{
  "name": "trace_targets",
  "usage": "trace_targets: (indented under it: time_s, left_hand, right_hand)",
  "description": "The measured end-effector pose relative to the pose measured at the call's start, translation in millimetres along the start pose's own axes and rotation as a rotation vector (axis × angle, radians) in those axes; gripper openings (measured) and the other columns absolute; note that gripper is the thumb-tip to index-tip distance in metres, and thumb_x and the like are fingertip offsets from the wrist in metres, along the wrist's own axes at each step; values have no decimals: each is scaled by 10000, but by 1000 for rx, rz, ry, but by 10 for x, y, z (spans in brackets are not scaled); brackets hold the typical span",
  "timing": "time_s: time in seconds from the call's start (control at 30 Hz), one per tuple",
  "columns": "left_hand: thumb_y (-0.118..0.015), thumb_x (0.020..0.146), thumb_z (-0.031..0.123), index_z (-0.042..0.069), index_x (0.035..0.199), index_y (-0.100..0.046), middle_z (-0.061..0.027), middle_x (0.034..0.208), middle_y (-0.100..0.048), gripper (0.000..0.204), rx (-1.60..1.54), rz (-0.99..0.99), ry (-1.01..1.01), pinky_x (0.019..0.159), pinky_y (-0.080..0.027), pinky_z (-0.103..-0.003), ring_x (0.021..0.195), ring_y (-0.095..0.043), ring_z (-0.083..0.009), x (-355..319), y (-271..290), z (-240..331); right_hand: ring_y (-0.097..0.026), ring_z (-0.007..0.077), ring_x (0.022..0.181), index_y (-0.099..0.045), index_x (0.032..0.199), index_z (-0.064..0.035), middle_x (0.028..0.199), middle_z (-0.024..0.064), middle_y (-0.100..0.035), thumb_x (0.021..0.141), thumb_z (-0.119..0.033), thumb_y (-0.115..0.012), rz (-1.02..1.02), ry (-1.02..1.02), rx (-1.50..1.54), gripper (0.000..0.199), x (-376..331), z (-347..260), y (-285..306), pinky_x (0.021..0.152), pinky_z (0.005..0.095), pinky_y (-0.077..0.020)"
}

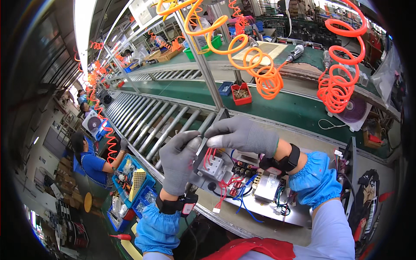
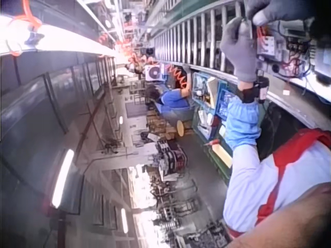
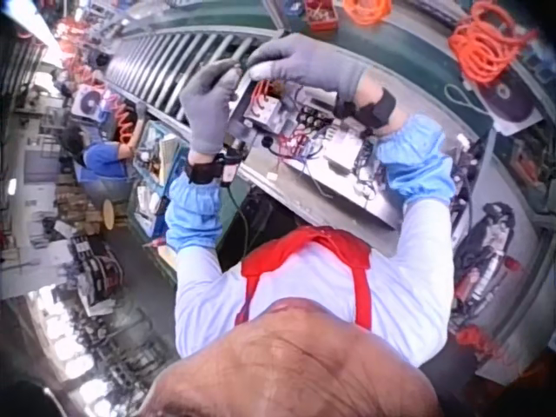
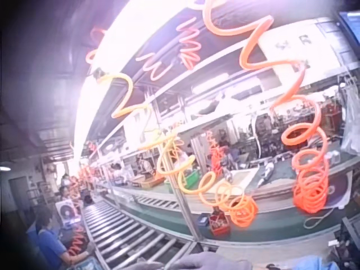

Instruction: Assembling, labeling, and wiring an industrial electronic inverter component at a factory workstation.

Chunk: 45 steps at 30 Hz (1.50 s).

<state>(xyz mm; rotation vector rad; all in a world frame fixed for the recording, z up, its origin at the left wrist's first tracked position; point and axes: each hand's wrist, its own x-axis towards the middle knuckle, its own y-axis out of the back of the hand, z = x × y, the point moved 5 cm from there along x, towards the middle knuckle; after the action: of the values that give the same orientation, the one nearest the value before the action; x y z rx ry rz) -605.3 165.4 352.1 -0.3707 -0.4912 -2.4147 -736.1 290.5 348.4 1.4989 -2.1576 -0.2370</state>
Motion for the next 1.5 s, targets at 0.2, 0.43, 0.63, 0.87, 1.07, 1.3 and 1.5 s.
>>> trace_targets:
  time_s: [0.2, 0.43, 0.63, 0.87, 1.07, 1.3, 1.5]
  left_hand:
    - [-675, 810, 30, -5, 992, -701, -137, 863, -681, 188, 273, -28, -343, 710, -504, -303, 800, -658, -216, -23, -113, 205]
    - [-617, 889, 71, -38, 1020, -680, -29, 773, -614, 182, 77, 34, 64, 540, -413, -192, 631, -552, -58, 17, 182, -121]
    - [-606, 897, 86, -48, 1086, -647, -30, 800, -626, 236, -38, 126, 219, 569, -446, -197, 680, -574, -82, -83, 479, -571]
    - [-617, 873, 72, -60, 1027, -678, -87, 910, -672, 212, -21, 111, 218, 762, -496, -252, 817, -627, -148, -162, 337, -763]
    - [-616, 860, 70, -56, 1001, -689, -98, 934, -659, 202, 39, 111, 231, 776, -488, -266, 850, -625, -161, -166, 267, -638]
    - [-612, 863, 81, -61, 1031, -685, -83, 914, -658, 231, 109, 95, 145, 763, -478, -252, 828, -616, -138, -184, 261, -647]
    - [-610, 867, 75, -55, 1018, -688, -85, 904, -658, 213, 49, 88, 220, 765, -479, -259, 831, -619, -141, -183, 255, -682]
  right_hand:
    - [-598, 117, 847, -690, 1035, -4, 904, 73, -668, 860, -275, -681, 23, -81, 129, 323, 31, 6, -42, 769, 285, -477]
    - [-634, 166, 739, -717, 951, -22, 760, 74, -682, 811, -220, -668, 96, -252, 46, 247, 191, 560, 321, 699, 316, -494]
    - [-672, 300, 856, -734, 972, -78, 906, 163, -702, 762, -285, -635, 95, -241, -488, 311, 358, 1265, 316, 797, 378, -515]
    - [-658, 321, 896, -732, 1012, -102, 946, 149, -701, 780, -356, -640, 62, -294, -463, 356, 323, 1353, 227, 814, 399, -505]
    - [-657, 328, 891, -730, 1013, -94, 935, 159, -697, 778, -382, -647, 68, -282, -399, 381, 344, 1376, 215, 807, 409, -501]
    - [-658, 364, 865, -726, 944, -39, 905, 209, -685, 752, -329, -624, 57, -451, -519, 363, 415, 1267, 201, 778, 431, -506]
    - [-659, 384, 835, -720, 899, -15, 875, 237, -674, 734, -267, -587, 29, -465, -470, 329, 462, 1285, 116, 760, 439, -510]
